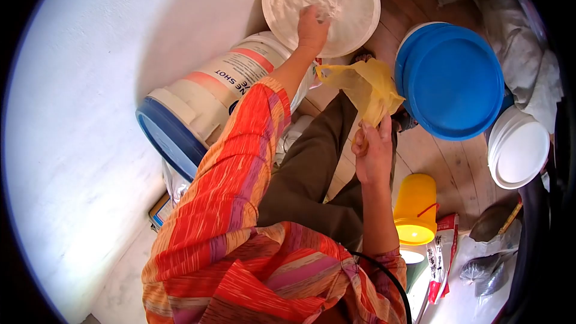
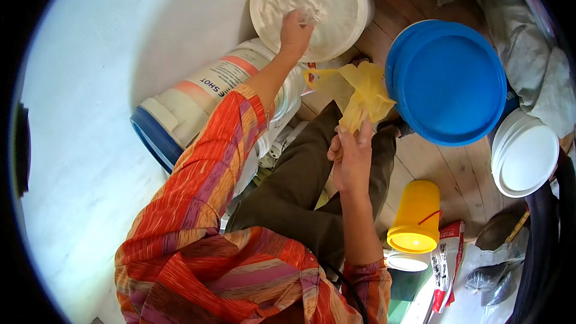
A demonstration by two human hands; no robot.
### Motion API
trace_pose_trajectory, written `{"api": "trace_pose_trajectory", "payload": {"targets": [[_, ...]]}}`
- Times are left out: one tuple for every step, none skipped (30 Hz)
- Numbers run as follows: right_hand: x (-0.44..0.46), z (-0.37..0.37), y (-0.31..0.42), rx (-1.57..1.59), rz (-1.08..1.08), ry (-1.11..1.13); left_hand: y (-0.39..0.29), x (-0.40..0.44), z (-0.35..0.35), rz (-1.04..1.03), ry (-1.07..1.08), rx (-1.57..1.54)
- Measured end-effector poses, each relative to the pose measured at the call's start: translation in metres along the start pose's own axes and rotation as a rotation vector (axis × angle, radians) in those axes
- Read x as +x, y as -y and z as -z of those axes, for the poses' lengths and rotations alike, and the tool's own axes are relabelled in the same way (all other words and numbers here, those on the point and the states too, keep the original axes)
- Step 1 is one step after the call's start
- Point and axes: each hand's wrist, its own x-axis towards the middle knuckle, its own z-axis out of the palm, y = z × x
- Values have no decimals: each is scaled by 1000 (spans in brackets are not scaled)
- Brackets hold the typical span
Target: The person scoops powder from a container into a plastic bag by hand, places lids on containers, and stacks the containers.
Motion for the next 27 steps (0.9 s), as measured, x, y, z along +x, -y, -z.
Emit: {"api": "trace_pose_trajectory", "payload": {"targets": [[-1, -1, 1, -1, 0, 0, 2, -1, 1, 3, -141, -64], [-2, -4, 2, 9, 9, -4, 4, -2, 3, 4, -141, -66], [-3, -6, 2, 19, 17, -8, 4, -4, 7, 44, -119, -33], [-3, -7, 3, 20, 16, -8, 4, -5, 9, 84, -95, 3], [-3, -9, 3, 24, 25, -8, 3, -7, 10, 83, -97, 2], [-3, -10, 2, 29, 34, -7, -1, -8, 9, 53, -52, 45], [-2, -11, 0, 28, 34, -4, -5, -10, 9, 24, -8, 86], [-1, -11, -2, 42, 34, 2, -10, -10, 6, 25, -9, 87], [-1, -10, -3, 56, 33, 8, -16, -11, 1, 61, -37, 62], [-1, -12, -2, 52, 32, 6, -22, -10, -4, 96, -63, 35], [-1, -14, 0, 42, 29, -3, -28, -8, -8, 101, -63, 31], [-2, -17, 1, 30, 23, -14, -31, -6, -12, 107, -82, 41], [-3, -19, 1, 24, 21, -18, -32, -4, -15, 113, -102, 51], [-3, -21, 2, 25, 25, -18, -32, -4, -18, 118, -102, 48], [-2, -22, 3, 26, 31, -16, -32, -2, -20, 113, -109, 35], [-1, -24, 4, 23, 31, -16, -31, 0, -22, 109, -115, 23], [0, -24, 5, 26, 40, -9, -30, 1, -22, 112, -115, 22], [0, -25, 6, 31, 49, -3, -28, 3, -22, 70, -103, 40], [1, -26, 8, 30, 50, -4, -26, 6, -22, 26, -92, 58], [1, -27, 9, 26, 59, 5, -23, 10, -22, 26, -91, 56], [1, -26, 11, 23, 65, 14, -20, 12, -22, 55, -86, 0], [1, -27, 12, 23, 63, 12, -18, 13, -19, 84, -81, -56], [2, -27, 13, 41, 56, 11, -19, 13, -13, 84, -81, -56], [3, -27, 15, 58, 51, 9, -26, 12, -3, 156, -40, -122], [3, -29, 16, 55, 52, 6, -29, 11, 7, 229, 3, -189], [4, -30, 17, 90, 61, 15, -25, 9, 12, 230, 4, -194], [5, -31, 18, 125, 72, 26, -16, 9, 14, 263, 34, -311]]}}
